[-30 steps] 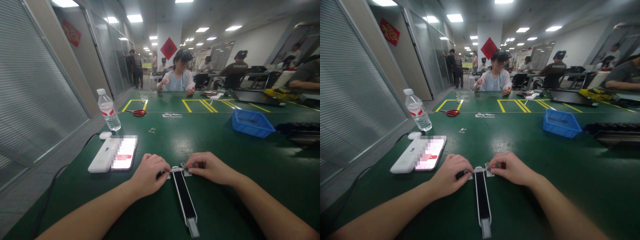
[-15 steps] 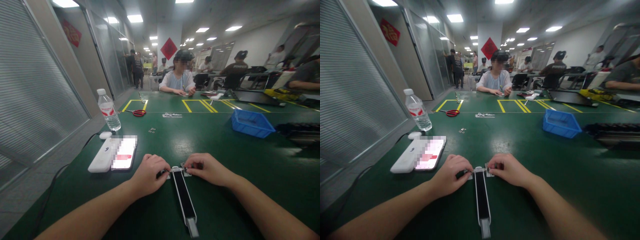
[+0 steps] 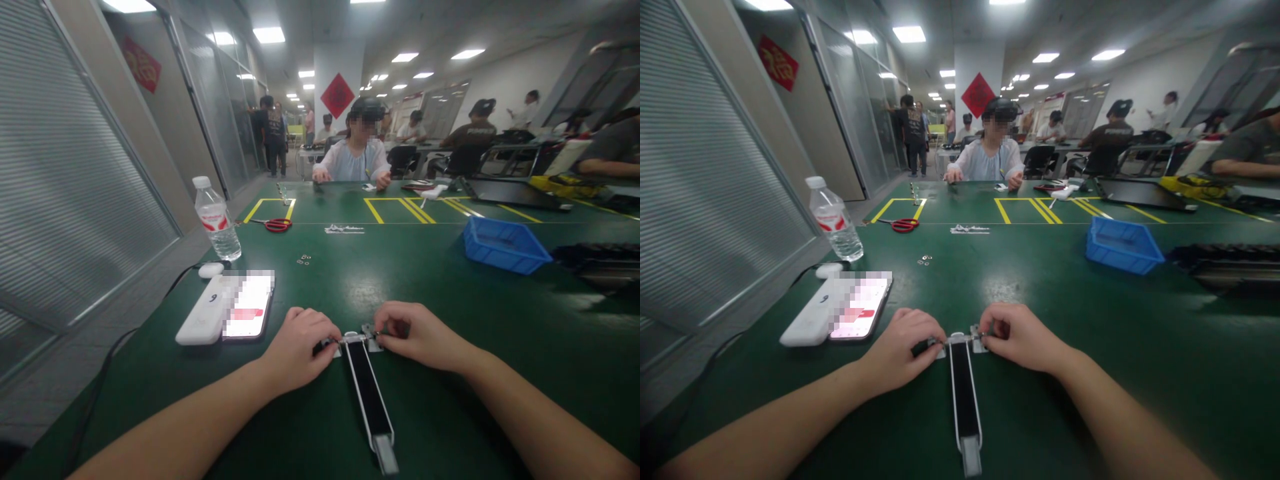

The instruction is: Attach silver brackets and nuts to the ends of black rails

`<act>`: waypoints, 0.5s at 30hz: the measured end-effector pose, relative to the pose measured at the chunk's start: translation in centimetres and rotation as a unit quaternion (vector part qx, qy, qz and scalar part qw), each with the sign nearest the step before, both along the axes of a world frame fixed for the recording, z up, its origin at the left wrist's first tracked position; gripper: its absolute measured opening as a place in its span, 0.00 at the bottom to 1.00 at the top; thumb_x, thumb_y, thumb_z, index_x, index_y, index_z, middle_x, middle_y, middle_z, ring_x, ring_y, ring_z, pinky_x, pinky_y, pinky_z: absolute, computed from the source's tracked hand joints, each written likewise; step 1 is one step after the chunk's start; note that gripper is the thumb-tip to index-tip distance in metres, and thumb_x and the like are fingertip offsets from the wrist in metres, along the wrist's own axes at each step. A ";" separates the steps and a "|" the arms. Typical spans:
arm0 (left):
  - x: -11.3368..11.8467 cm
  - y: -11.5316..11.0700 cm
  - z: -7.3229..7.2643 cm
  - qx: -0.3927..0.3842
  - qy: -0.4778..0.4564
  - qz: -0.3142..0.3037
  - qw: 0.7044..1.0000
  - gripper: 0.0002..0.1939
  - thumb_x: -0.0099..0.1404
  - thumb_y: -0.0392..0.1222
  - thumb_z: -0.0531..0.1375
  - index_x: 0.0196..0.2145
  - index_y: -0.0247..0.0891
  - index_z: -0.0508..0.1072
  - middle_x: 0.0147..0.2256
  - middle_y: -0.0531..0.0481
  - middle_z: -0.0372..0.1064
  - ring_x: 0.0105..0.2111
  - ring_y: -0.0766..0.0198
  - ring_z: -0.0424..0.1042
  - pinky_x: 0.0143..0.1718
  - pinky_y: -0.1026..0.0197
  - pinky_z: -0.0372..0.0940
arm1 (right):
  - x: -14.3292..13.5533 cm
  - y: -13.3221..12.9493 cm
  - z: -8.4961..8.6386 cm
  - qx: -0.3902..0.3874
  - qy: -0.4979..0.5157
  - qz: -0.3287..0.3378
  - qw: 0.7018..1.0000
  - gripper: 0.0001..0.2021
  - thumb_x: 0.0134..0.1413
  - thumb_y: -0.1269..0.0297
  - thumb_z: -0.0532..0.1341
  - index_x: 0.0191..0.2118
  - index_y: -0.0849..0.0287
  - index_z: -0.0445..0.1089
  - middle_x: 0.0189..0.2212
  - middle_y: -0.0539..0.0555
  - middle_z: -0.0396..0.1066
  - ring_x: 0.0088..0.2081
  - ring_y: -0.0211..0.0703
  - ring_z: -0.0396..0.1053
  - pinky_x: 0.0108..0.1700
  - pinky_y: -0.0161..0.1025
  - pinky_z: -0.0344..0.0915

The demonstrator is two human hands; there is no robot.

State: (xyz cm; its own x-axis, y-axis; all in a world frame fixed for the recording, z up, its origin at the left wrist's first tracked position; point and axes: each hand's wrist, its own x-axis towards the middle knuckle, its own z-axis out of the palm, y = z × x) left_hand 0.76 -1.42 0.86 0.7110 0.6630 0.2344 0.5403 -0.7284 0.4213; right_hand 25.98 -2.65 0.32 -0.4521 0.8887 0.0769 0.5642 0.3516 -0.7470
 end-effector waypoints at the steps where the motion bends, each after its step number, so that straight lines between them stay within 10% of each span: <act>1: 0.0 0.0 0.1 -0.001 0.000 0.000 1.000 0.06 0.61 0.33 0.57 0.36 0.40 0.72 0.36 0.52 0.73 0.39 0.59 0.69 0.42 0.55 0.54 | 0.0 0.0 0.0 -0.001 0.004 -0.003 1.000 0.01 0.50 0.70 0.60 0.31 0.61 0.68 0.27 0.50 0.66 0.25 0.34 0.61 0.26 0.32 0.58; 15: -0.1 0.1 -0.2 0.002 -0.008 -0.007 1.000 0.06 0.61 0.32 0.58 0.36 0.40 0.72 0.37 0.52 0.73 0.39 0.60 0.69 0.42 0.55 0.53 | -0.4 -0.2 0.6 0.002 0.016 0.032 0.999 0.08 0.56 0.67 0.58 0.37 0.61 0.74 0.32 0.53 0.70 0.25 0.33 0.62 0.26 0.31 0.59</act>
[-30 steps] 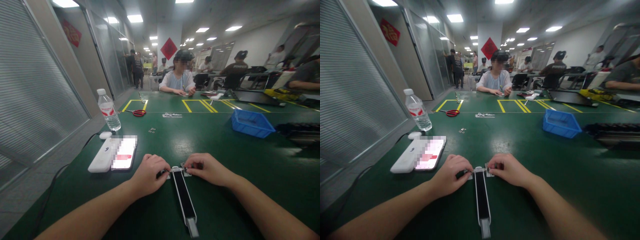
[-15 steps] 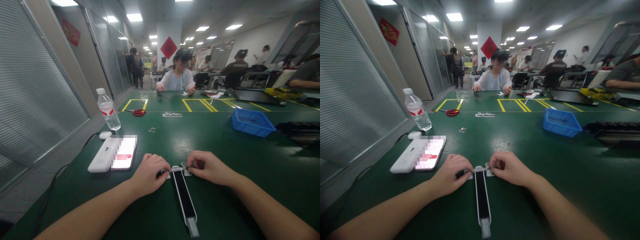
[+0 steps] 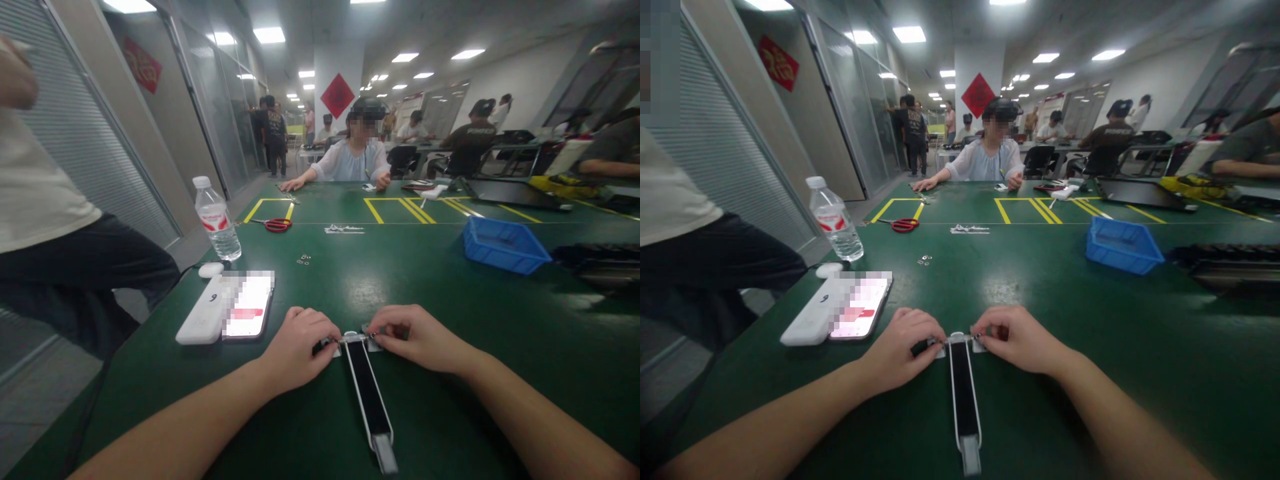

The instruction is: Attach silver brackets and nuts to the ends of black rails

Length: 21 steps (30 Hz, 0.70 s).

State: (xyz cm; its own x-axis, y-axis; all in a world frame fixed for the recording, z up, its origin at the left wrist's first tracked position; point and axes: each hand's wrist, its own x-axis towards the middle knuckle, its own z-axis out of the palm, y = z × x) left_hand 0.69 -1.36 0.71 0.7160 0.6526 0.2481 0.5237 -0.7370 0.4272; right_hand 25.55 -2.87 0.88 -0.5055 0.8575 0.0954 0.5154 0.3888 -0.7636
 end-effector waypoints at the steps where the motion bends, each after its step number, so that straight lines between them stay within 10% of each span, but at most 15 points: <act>1: 0.0 0.0 0.0 0.000 -0.001 0.001 1.000 0.07 0.61 0.32 0.58 0.36 0.40 0.72 0.37 0.52 0.73 0.39 0.60 0.69 0.42 0.55 0.53 | 0.0 0.0 0.0 0.005 -0.005 0.003 1.000 0.08 0.56 0.67 0.58 0.37 0.61 0.75 0.34 0.54 0.70 0.25 0.33 0.62 0.27 0.32 0.60; 21: 0.1 0.0 0.2 -0.005 0.007 0.003 1.000 0.06 0.61 0.33 0.58 0.36 0.40 0.72 0.36 0.53 0.73 0.39 0.60 0.69 0.42 0.55 0.53 | 0.0 0.0 -0.8 0.005 -0.038 -0.035 0.999 0.04 0.52 0.69 0.62 0.34 0.60 0.73 0.22 0.48 0.66 0.22 0.32 0.61 0.25 0.30 0.58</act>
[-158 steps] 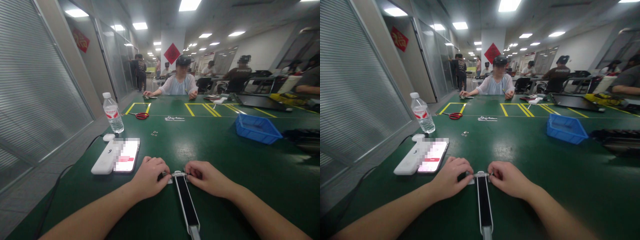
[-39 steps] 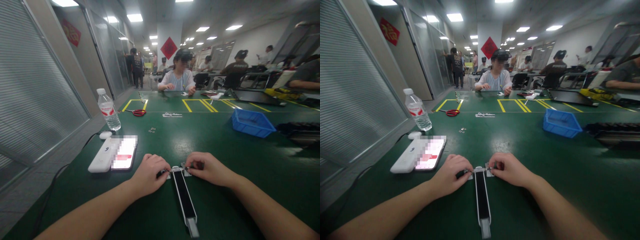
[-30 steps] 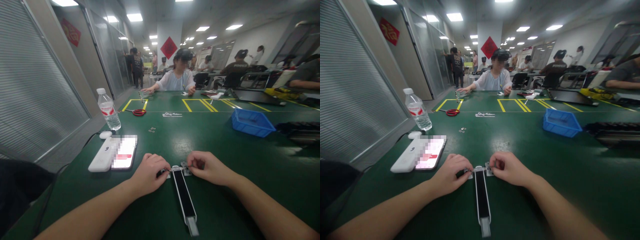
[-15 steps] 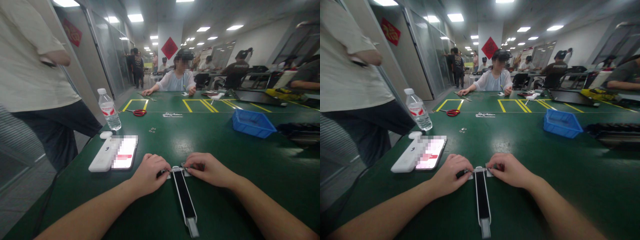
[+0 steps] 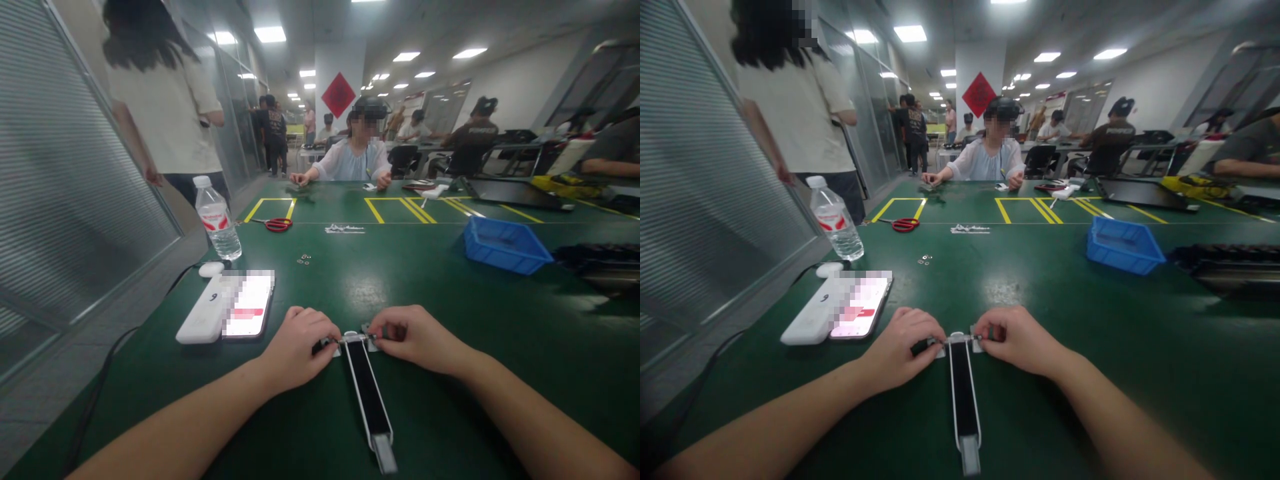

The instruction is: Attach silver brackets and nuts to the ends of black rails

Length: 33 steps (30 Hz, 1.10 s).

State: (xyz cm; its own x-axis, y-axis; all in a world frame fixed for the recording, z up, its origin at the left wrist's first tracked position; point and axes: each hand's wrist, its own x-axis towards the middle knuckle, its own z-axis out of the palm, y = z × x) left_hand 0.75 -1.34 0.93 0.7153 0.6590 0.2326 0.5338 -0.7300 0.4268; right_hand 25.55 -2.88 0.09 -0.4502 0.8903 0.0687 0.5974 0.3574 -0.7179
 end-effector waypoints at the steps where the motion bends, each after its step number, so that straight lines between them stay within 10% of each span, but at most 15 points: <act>1: 0.0 0.0 0.1 0.000 0.000 -0.001 1.000 0.06 0.61 0.32 0.58 0.36 0.40 0.72 0.37 0.53 0.73 0.39 0.60 0.69 0.42 0.55 0.53 | 0.0 0.0 0.0 -0.007 0.001 -0.003 1.000 0.03 0.52 0.69 0.62 0.33 0.61 0.73 0.21 0.47 0.66 0.21 0.32 0.60 0.24 0.30 0.57; 33: 0.0 0.0 -0.1 -0.001 0.008 -0.001 1.000 0.06 0.62 0.34 0.57 0.37 0.40 0.72 0.37 0.52 0.73 0.40 0.60 0.68 0.43 0.55 0.53 | 0.1 0.2 0.7 0.039 -0.036 0.038 0.998 0.07 0.58 0.65 0.60 0.39 0.59 0.75 0.35 0.53 0.69 0.30 0.36 0.63 0.31 0.34 0.60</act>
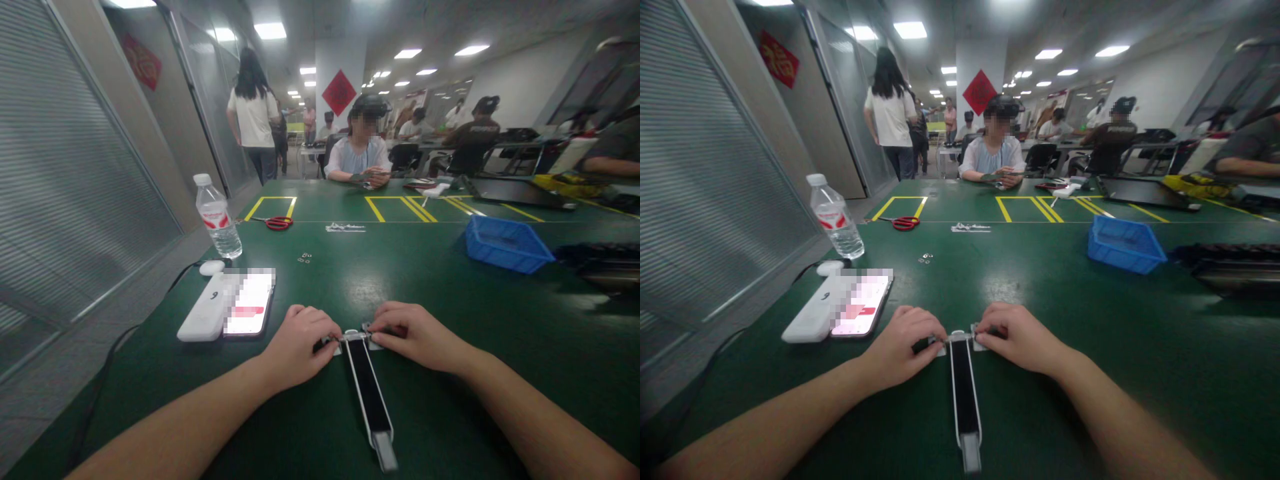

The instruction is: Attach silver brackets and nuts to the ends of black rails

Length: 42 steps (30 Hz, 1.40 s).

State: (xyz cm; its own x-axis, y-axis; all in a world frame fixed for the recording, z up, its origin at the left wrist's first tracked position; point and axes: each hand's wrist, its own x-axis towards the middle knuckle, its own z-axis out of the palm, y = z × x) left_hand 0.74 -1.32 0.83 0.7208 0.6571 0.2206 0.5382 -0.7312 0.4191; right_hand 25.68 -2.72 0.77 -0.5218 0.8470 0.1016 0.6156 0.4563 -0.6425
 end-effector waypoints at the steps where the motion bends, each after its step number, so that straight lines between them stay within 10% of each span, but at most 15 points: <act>1: 0.0 0.0 -0.1 0.000 -0.002 0.000 1.000 0.06 0.62 0.34 0.57 0.37 0.40 0.72 0.37 0.52 0.73 0.39 0.60 0.68 0.43 0.55 0.53 | 0.0 0.0 0.0 0.000 -0.005 -0.008 1.000 0.07 0.58 0.66 0.60 0.40 0.59 0.74 0.34 0.53 0.68 0.29 0.35 0.63 0.31 0.34 0.60; 42: -0.1 0.1 -0.2 0.006 -0.004 -0.004 1.000 0.06 0.62 0.34 0.57 0.36 0.41 0.72 0.36 0.53 0.73 0.39 0.60 0.69 0.43 0.55 0.53 | -0.2 -0.3 -0.1 -0.005 -0.010 -0.006 1.000 0.03 0.56 0.70 0.59 0.37 0.60 0.69 0.33 0.51 0.64 0.28 0.34 0.60 0.30 0.33 0.59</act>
State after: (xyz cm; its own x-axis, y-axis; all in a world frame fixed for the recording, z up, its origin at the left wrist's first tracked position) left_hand 0.66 -1.23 0.67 0.7245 0.6485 0.2336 0.5288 -0.7403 0.4152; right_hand 25.46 -3.00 0.70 -0.5130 0.8544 0.0826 0.6334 0.4417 -0.6354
